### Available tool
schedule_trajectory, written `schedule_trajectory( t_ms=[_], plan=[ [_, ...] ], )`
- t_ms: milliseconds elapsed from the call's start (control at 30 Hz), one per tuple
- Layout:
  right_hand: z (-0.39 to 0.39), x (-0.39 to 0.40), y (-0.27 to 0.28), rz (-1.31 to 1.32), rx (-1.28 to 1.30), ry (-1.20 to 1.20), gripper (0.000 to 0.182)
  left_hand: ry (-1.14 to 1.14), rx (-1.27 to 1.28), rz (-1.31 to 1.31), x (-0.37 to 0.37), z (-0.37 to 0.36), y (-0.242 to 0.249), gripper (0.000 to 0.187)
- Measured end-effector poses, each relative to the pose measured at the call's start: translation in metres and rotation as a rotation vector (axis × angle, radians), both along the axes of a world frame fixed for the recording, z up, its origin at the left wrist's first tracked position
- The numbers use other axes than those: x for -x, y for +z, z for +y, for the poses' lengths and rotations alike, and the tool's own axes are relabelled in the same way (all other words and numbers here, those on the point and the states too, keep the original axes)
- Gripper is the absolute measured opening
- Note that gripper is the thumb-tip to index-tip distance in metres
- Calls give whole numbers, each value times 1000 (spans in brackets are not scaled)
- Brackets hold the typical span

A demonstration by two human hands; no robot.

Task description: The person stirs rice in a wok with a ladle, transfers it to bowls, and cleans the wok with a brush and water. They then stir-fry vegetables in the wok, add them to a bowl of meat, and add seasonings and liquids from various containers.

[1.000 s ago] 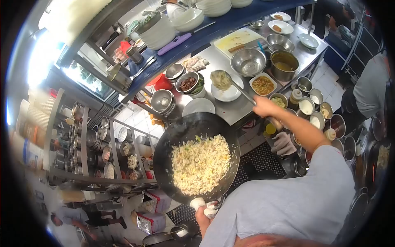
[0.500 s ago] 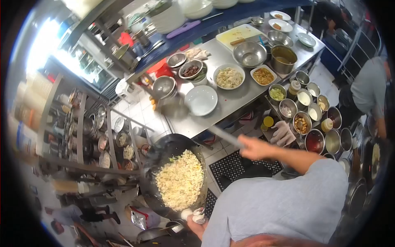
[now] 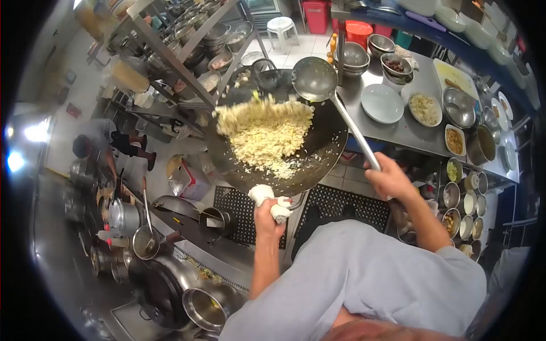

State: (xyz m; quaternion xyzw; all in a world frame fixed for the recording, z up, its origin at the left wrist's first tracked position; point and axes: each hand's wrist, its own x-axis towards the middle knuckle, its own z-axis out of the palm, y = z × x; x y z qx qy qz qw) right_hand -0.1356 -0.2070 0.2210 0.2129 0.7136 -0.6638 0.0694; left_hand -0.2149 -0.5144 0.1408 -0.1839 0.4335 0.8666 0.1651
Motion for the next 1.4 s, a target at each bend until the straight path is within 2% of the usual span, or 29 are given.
schedule_trajectory(
  t_ms=[33,100,133,167,233,300,333,400,500,667,833,967,1100,1167,1300,1400],
  plan=[
    [9,1,14,-22,-31,23,23,-89,-53,33,14,2,2,29],
    [24,2,25,-75,-230,-17,26,-111,59,42,0,4,21,32],
    [30,3,16,-23,-372,-39,21,-79,42,73,-14,8,12,39],
    [26,10,7,-7,-370,-62,21,-104,100,110,-26,14,7,44],
    [16,22,-10,-221,-506,51,19,-97,146,237,-42,36,-1,47],
    [-9,23,-15,-242,62,322,13,-143,160,132,-31,45,-14,46],
    [-10,24,-23,-259,66,330,13,-158,137,101,-20,45,-11,41],
    [-8,22,-40,-412,876,313,8,-268,83,-2,-16,38,-19,30],
    [-5,-3,-47,-523,991,194,11,-310,53,-180,-37,40,-29,24],
    [13,-34,-29,-516,850,81,12,-395,31,-271,-47,40,-33,26],
    [39,-45,-11,-365,787,-18,18,-494,22,-196,-31,63,-30,32],
    [66,-47,6,-234,819,-123,18,-474,11,-79,-11,88,-34,29],
    [99,-42,15,-120,750,-154,14,-480,-53,-50,6,101,-39,32],
    [114,-42,25,-104,692,-196,9,-441,-7,-27,10,103,-46,27],
    [144,-42,19,-74,517,-240,8,-323,47,5,9,98,-48,28],
    [153,-32,-10,-120,51,-278,12,-258,87,-34,4,72,-41,30]
  ],
)
